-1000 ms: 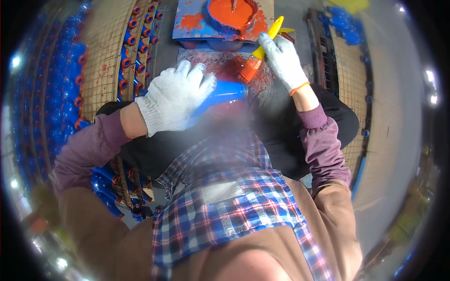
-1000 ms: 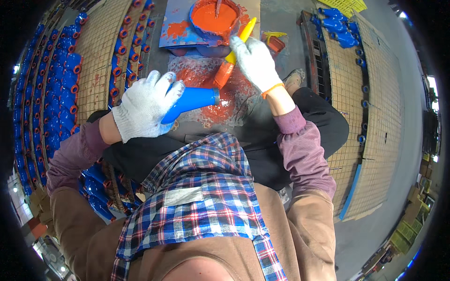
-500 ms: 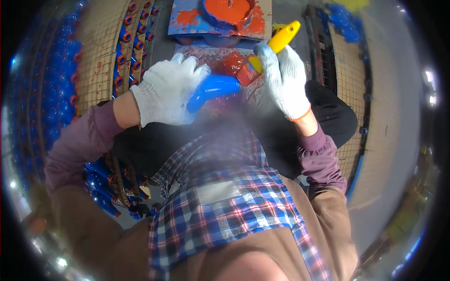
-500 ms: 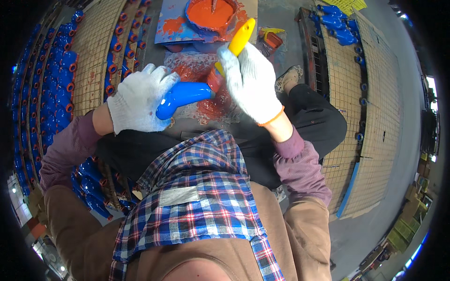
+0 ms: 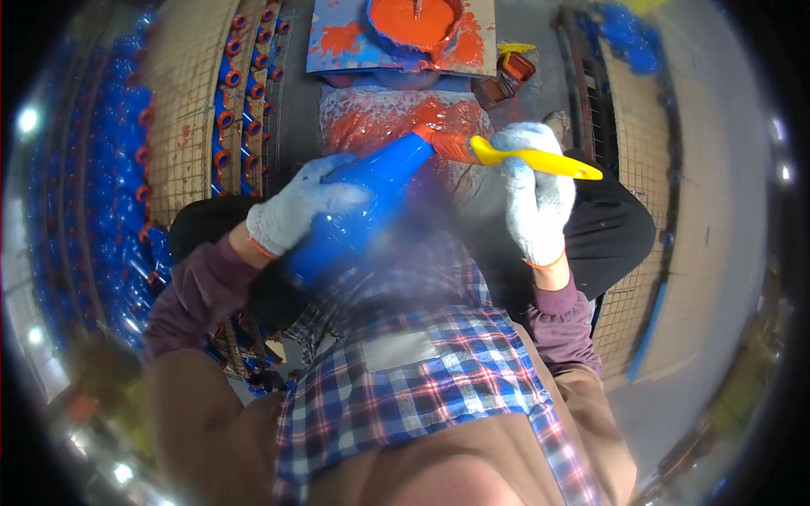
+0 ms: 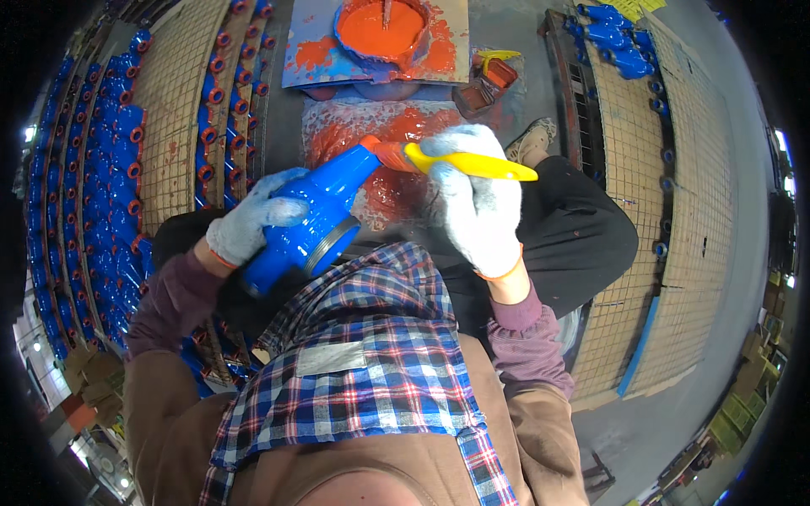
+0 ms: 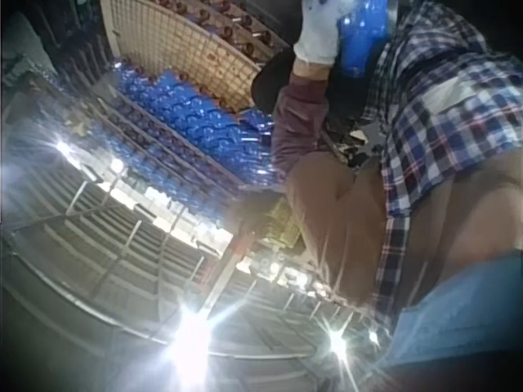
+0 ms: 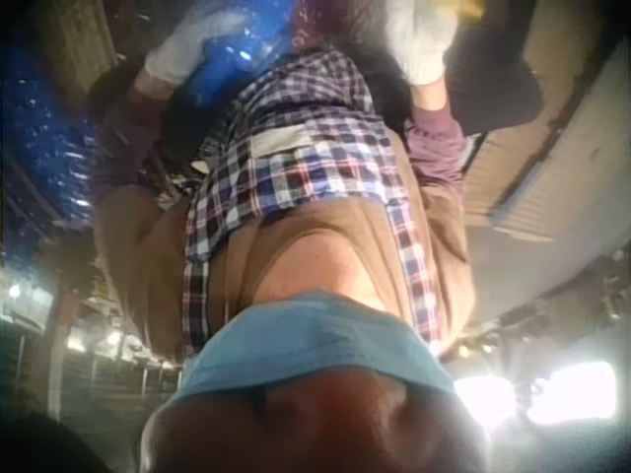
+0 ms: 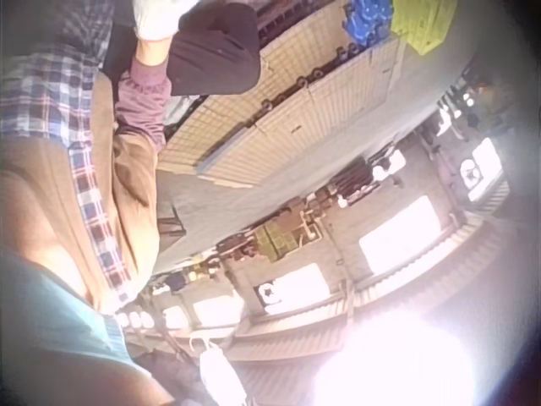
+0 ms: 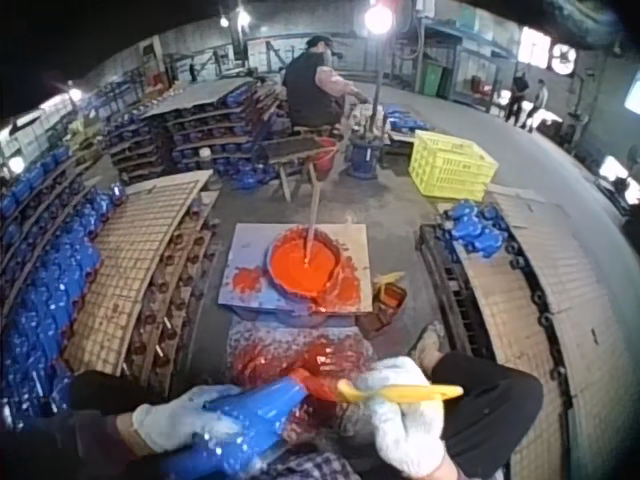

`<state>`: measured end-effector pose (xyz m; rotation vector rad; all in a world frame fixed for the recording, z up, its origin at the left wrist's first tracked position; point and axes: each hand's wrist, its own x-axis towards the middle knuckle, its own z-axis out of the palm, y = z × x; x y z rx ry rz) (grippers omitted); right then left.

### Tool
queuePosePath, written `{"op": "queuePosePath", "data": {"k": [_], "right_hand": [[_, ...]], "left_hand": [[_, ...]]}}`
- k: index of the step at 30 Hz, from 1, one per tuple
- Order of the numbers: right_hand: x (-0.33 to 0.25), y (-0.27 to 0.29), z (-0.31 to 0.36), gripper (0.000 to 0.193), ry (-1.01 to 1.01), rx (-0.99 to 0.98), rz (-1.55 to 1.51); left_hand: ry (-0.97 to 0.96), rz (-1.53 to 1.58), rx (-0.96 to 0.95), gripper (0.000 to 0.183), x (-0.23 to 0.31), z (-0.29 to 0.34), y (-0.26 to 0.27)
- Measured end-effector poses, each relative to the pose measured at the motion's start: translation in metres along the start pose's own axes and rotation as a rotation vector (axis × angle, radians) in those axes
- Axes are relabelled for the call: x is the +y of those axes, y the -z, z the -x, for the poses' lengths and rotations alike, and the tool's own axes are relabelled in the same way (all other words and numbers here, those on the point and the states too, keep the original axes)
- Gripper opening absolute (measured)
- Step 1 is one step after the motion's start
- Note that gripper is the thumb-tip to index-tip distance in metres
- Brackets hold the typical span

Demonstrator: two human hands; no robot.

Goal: Painting blue metal or plastic components with red paint using a handheld brush.

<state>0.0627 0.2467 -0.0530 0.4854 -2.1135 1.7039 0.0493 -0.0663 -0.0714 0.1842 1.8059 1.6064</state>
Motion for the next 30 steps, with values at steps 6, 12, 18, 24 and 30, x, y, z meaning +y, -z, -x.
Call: {"op": "queuePosePath", "data": {"k": [6, 12, 18, 24, 30], "right_hand": [[-0.004, 0.003, 0.001, 0.024, -0.218, 0.114, -0.149], [0.025, 0.002, 0.005, 0.022, -0.188, 0.133, -0.246], [0.037, -0.026, 0.010, 0.025, -0.319, 0.311, -0.700], [0.034, -0.017, 0.012, 0.025, -0.358, 0.295, -0.504], [0.009, 0.020, 0.007, 0.021, -0.240, 0.255, -0.304]], "left_hand": [[0.124, 0.854, 0.217, 0.043, -0.021, 0.008, -0.031], [0.229, 1.302, 0.138, 0.058, 0.031, 0.008, -0.081], [-0.027, 1.803, -0.459, 0.052, 0.023, -0.016, -0.093], [-0.069, 1.699, -0.391, 0.051, 0.025, -0.018, -0.089], [-0.168, 0.887, -0.275, 0.127, 0.023, -0.017, -0.039]]}}
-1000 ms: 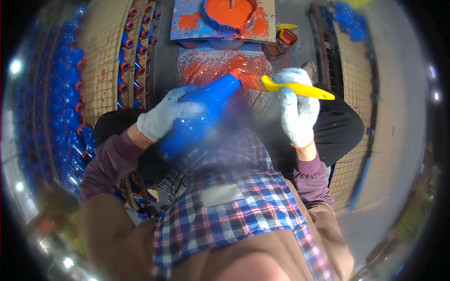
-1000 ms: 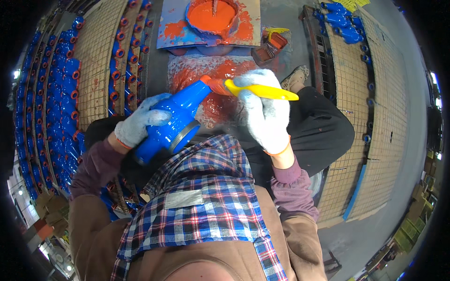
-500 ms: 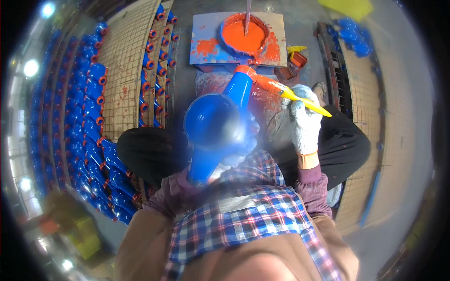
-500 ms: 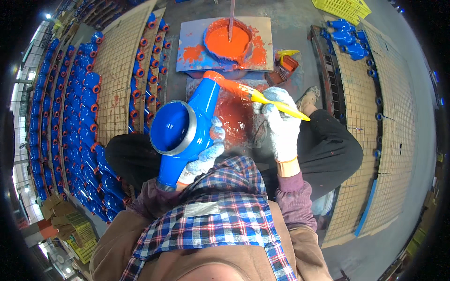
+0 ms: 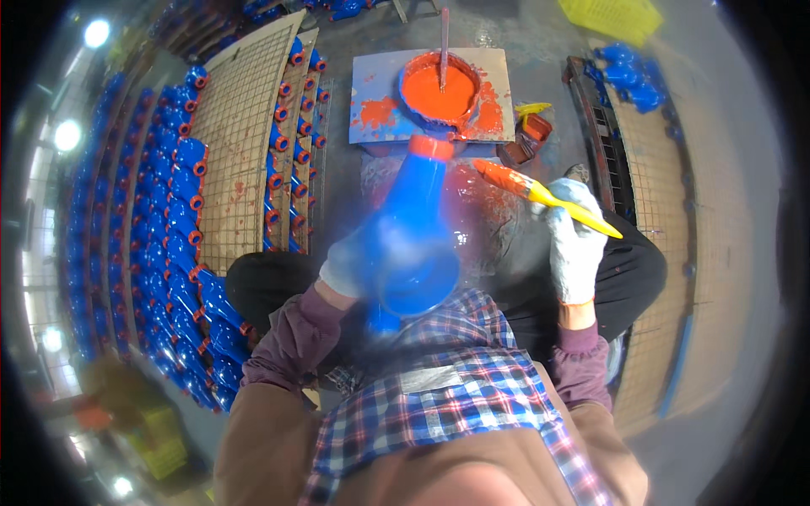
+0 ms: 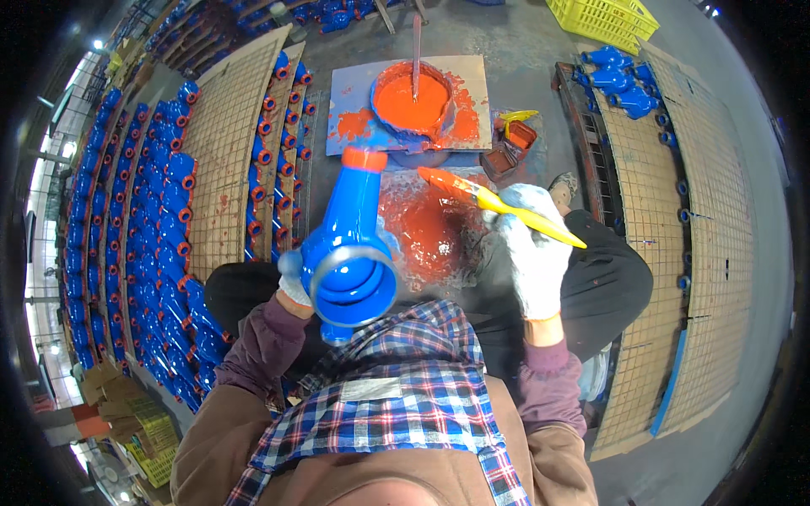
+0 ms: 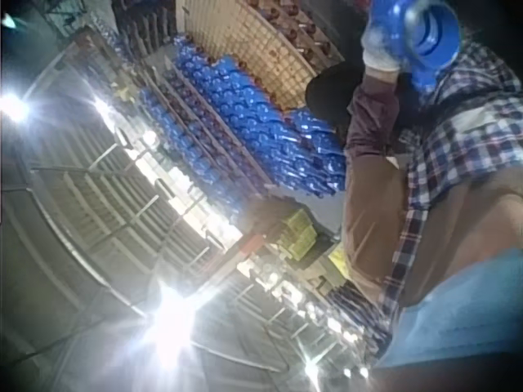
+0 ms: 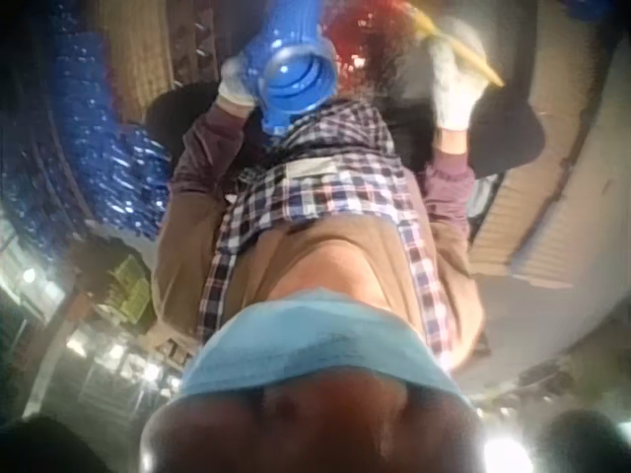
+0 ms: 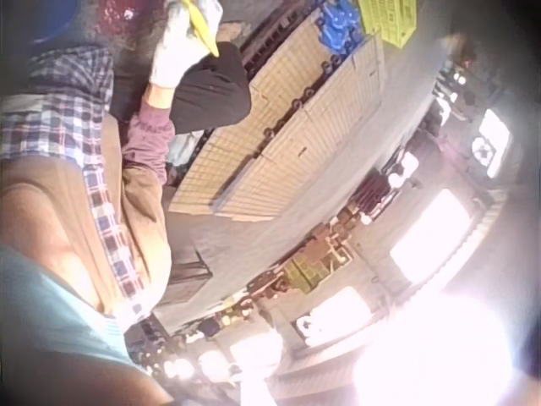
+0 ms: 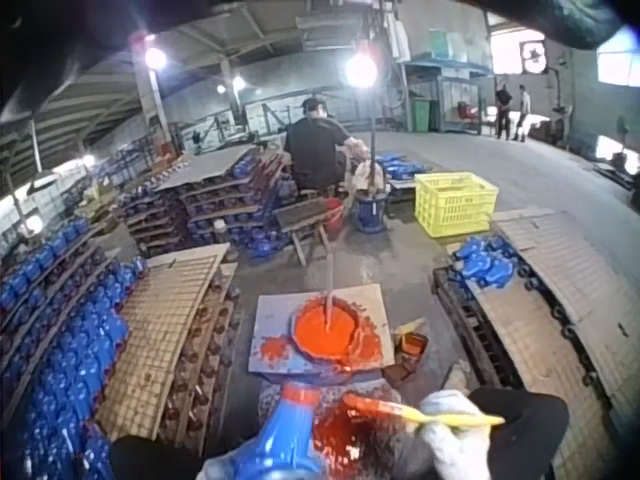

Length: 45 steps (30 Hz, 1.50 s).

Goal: Painting blue metal or plastic components with red paint using a handheld brush.

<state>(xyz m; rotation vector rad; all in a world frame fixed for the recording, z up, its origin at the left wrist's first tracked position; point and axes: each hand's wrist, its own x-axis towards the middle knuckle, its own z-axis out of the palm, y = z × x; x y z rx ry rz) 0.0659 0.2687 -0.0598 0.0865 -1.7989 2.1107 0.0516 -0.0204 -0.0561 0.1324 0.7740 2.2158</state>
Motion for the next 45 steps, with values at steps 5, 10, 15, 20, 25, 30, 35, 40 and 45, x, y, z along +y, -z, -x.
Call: {"op": "queuePosePath", "data": {"k": [5, 10, 15, 20, 25, 30, 35, 40, 45], "right_hand": [[-0.034, 0.000, -0.003, 0.019, 0.086, -0.026, 0.093], [-0.050, -0.002, -0.004, 0.022, 0.135, -0.070, 0.062], [-0.058, -0.010, 0.001, 0.022, 0.117, -0.138, 0.067], [-0.062, -0.015, 0.015, 0.022, 0.098, -0.117, 0.177], [-0.066, -0.027, 0.002, 0.017, -0.253, 0.190, -0.066], [-0.046, -0.035, -0.024, 0.023, -0.147, 0.002, 0.185], [-0.037, -0.041, -0.022, 0.021, 0.198, -0.226, 0.333], [-0.023, -0.036, -0.009, 0.022, 0.207, -0.269, 0.251], [-0.016, -0.029, -0.005, 0.023, 0.155, -0.211, 0.205]], "left_hand": [[-0.022, -0.882, 0.116, 0.132, 0.030, 0.015, 0.029], [-0.270, -1.265, -0.231, 0.128, 0.052, 0.009, -0.004], [-0.156, -1.341, -0.052, 0.110, 0.056, 0.008, -0.008], [-0.357, -1.654, 0.080, 0.088, 0.056, 0.006, -0.018], [-0.546, -2.190, 0.083, 0.072, 0.061, 0.001, -0.035], [-0.502, -2.281, 0.056, 0.066, 0.060, -0.003, -0.039], [-0.404, -2.193, 0.117, 0.065, 0.055, -0.003, -0.032], [-0.032, -1.574, 0.254, 0.070, 0.048, 0.002, -0.016], [0.155, -0.669, 0.519, 0.066, 0.020, 0.013, -0.001]]}}
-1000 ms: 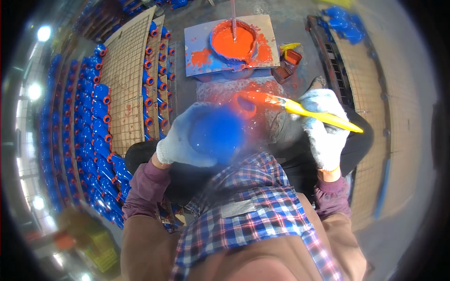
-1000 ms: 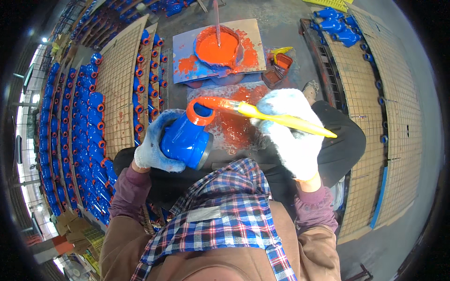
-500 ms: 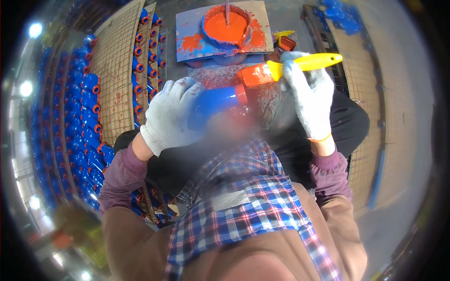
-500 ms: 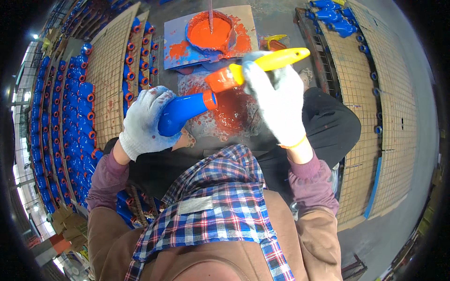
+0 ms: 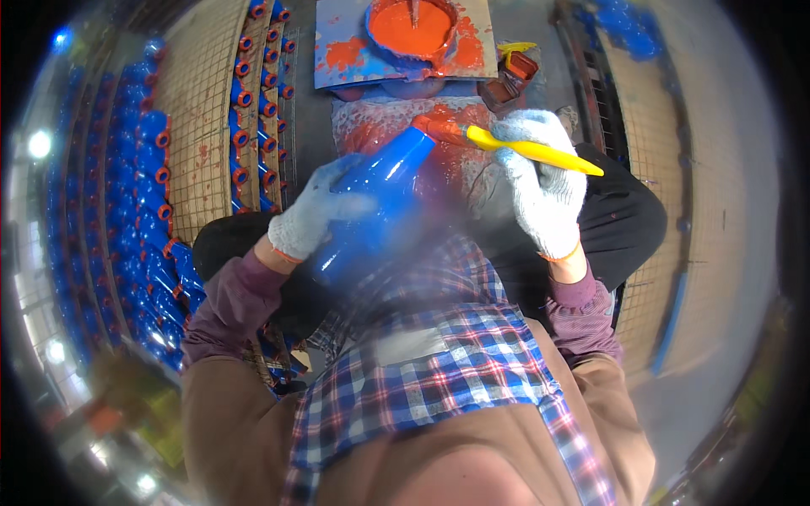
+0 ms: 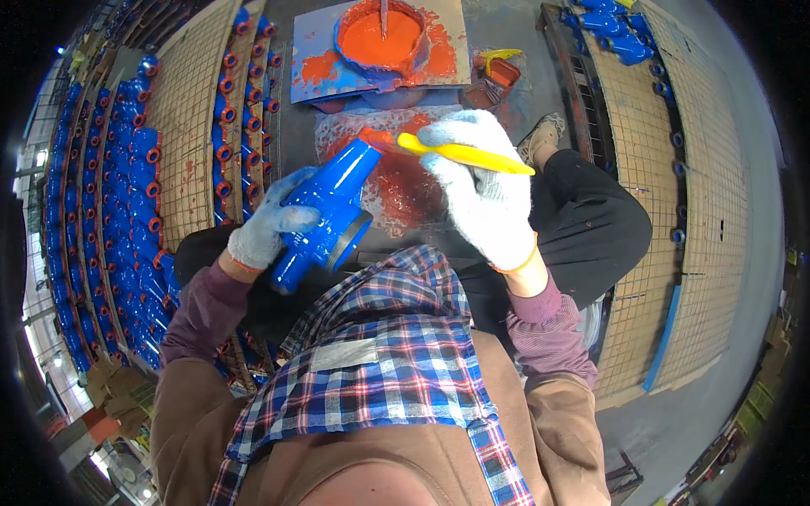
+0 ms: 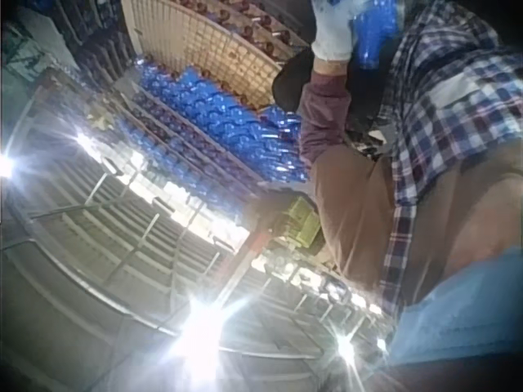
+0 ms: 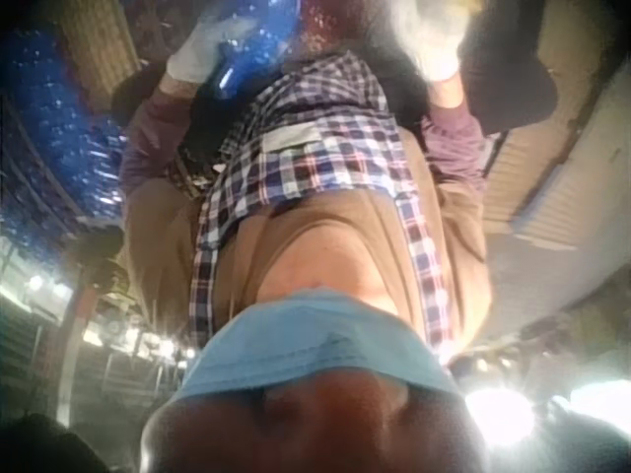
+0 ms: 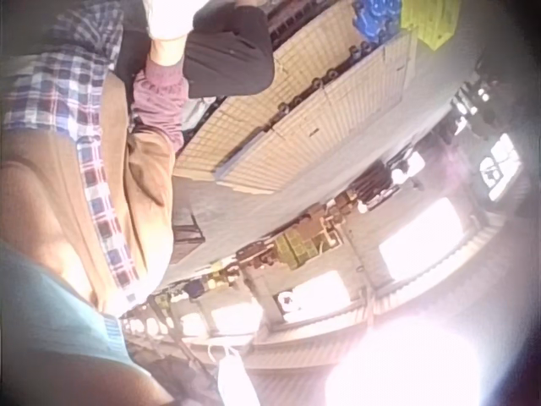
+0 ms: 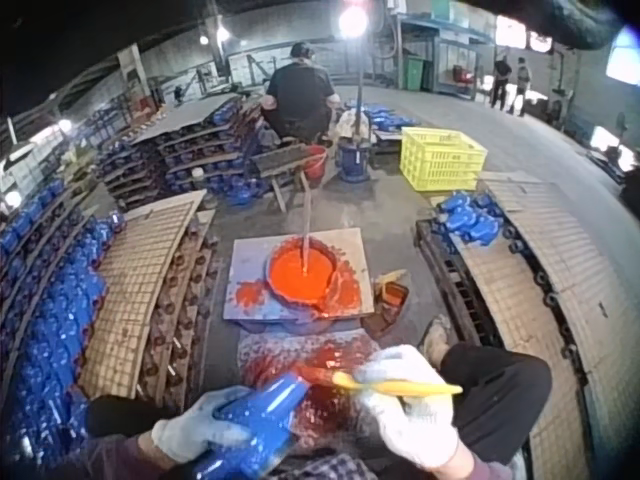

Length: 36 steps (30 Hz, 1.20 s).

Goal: Painting blue metal or plastic components with red paint using a handheld brush.

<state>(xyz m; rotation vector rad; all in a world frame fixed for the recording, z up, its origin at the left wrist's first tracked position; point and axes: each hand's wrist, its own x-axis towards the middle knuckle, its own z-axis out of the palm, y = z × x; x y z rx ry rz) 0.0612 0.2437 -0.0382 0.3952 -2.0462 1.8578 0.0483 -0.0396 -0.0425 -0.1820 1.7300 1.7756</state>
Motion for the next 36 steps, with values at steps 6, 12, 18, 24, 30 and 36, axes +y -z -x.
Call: {"op": "queuePosePath", "data": {"k": [6, 12, 18, 24, 30, 36], "right_hand": [[0.014, 0.006, 0.004, 0.025, -0.043, 0.025, -0.032], [0.025, 0.013, 0.008, 0.024, -0.084, 0.062, -0.083], [0.036, 0.006, 0.016, 0.022, -0.090, 0.142, -0.167], [0.037, 0.007, 0.022, 0.022, -0.135, 0.179, -0.119], [0.013, 0.019, 0.015, 0.019, -0.164, 0.276, -0.090], [-0.003, 0.026, 0.004, 0.022, -0.181, 0.394, -0.053]], "left_hand": [[0.024, 0.618, -0.069, 0.037, -0.047, 0.003, 0.001], [0.111, 1.347, -0.323, 0.062, -0.065, -0.001, -0.031], [0.033, 1.096, -0.339, 0.051, -0.066, 0.010, -0.055], [-0.005, 1.336, -0.546, 0.052, -0.039, 0.003, -0.062], [-0.517, 0.967, -0.635, 0.065, -0.003, -0.006, -0.047], [-0.298, 1.201, -0.382, 0.075, 0.033, -0.003, -0.033]]}}
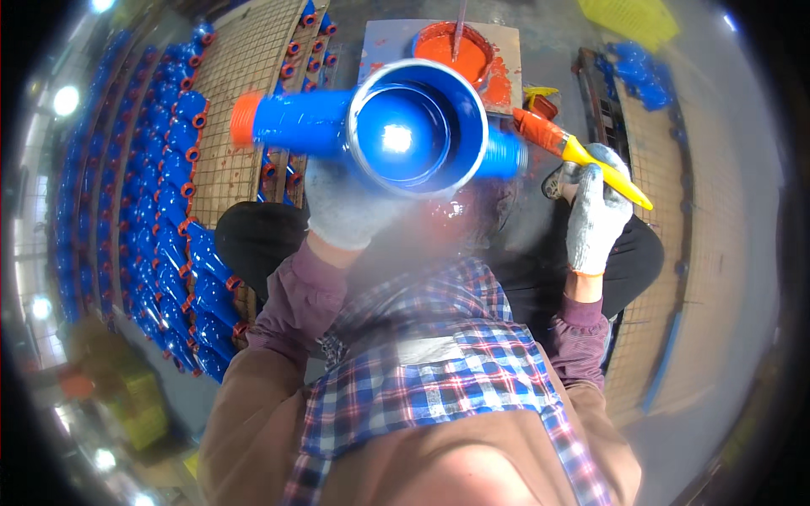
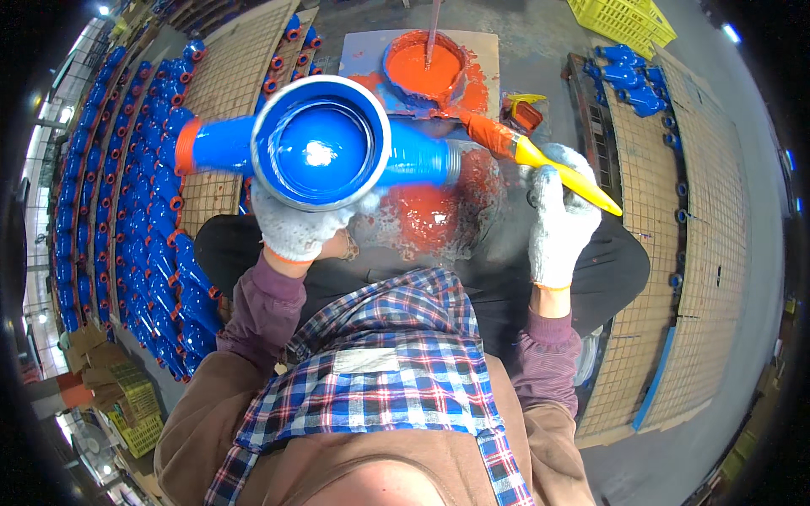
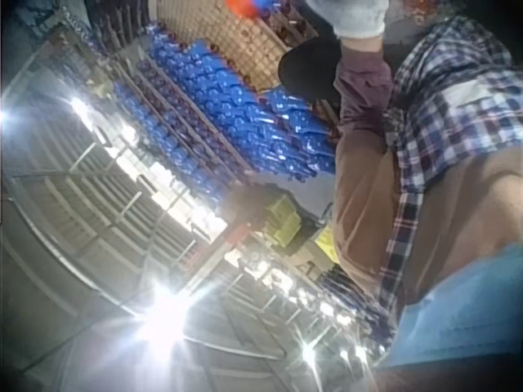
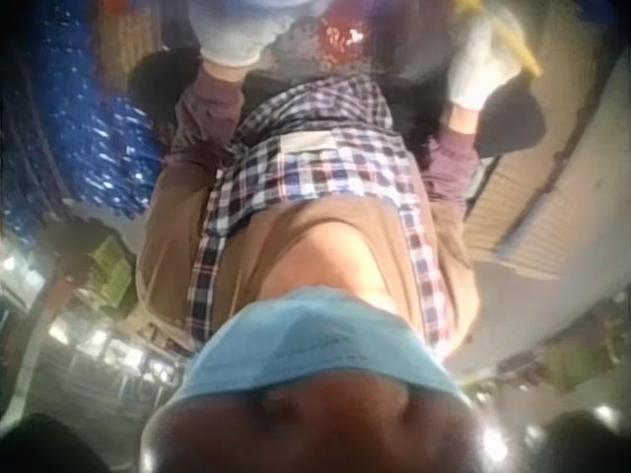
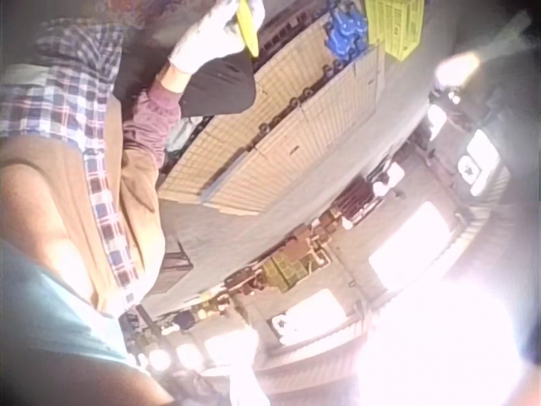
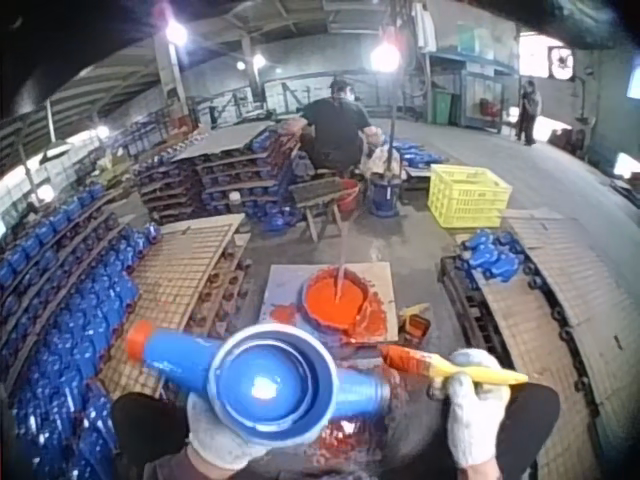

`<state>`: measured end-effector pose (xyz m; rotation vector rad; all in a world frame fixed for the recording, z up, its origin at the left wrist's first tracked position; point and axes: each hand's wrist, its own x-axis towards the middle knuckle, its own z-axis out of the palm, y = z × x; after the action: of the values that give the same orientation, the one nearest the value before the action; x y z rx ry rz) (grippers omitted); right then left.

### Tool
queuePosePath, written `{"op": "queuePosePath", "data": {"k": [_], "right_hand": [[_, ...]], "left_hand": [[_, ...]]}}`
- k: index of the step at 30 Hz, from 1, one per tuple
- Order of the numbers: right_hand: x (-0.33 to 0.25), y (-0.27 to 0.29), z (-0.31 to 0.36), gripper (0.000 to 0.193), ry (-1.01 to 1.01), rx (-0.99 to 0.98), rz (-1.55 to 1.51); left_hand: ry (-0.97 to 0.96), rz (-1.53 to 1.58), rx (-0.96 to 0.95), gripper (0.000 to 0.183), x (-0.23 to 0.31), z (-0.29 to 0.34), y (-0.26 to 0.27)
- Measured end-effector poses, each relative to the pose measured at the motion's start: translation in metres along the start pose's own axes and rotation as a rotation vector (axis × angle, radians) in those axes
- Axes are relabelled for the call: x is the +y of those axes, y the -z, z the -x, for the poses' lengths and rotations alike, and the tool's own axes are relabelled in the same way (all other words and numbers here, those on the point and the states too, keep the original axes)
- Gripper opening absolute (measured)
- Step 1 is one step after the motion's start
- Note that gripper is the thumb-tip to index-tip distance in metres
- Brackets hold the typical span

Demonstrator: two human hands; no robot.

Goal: Painting blue metal or plastic components with red paint using a handheld brush.

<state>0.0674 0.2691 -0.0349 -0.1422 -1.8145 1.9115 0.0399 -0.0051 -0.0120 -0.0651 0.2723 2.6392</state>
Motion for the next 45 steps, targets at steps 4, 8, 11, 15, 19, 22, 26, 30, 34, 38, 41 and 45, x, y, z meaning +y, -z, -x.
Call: {"op": "queuePosePath", "data": {"k": [4, 8, 11, 15, 19, 22, 26, 30, 34, 38, 41, 45], "right_hand": [[-0.002, -0.010, -0.011, 0.022, -0.051, 0.094, -0.042], [0.013, -0.022, -0.029, 0.025, -0.151, 0.070, -0.087], [0.032, -0.034, -0.052, 0.026, -0.108, 0.026, 0.014], [0.045, -0.059, -0.085, 0.023, -0.114, -0.051, 0.146], [0.101, -0.083, -0.120, 0.026, -0.070, 0.007, 0.158], [0.131, -0.095, -0.136, 0.025, -0.084, -0.052, 0.219], [0.146, -0.110, -0.144, 0.029, 0.120, -0.088, 0.546], [0.172, -0.109, -0.148, 0.031, 0.222, -0.187, 0.691], [0.148, -0.115, -0.140, 0.031, 0.414, -0.255, 0.859], [0.131, -0.109, -0.143, 0.031, 0.465, -0.226, 0.875], [0.119, -0.098, -0.141, 0.032, 0.400, -0.180, 0.800], [0.129, -0.076, -0.137, 0.032, 0.013, -0.069, 0.596]], "left_hand": [[0.149, -0.142, 0.145, 0.080, 0.008, -0.010, -0.005], [0.210, -0.169, 0.018, 0.056, 0.033, -0.023, 0.055], [0.088, -0.703, 0.252, 0.069, 0.042, -0.036, 0.071], [0.144, -0.558, 0.267, 0.063, 0.056, -0.045, 0.075], [-0.342, -2.034, -0.102, 0.072, 0.059, -0.041, 0.063], [0.101, -1.066, 0.321, 0.059, 0.067, -0.043, 0.088], [0.210, -0.439, 0.386, 0.067, 0.073, -0.043, 0.081], [0.222, -0.266, 0.387, 0.068, 0.073, -0.043, 0.070], [0.235, -0.609, 0.305, 0.073, 0.084, -0.033, 0.056], [-0.335, -1.622, 0.101, 0.102, 0.078, -0.044, 0.035], [-0.560, -1.892, -0.015, 0.103, 0.074, -0.049, 0.026], [-1.051, -2.267, -0.628, 0.081, 0.077, -0.051, 0.031]]}}
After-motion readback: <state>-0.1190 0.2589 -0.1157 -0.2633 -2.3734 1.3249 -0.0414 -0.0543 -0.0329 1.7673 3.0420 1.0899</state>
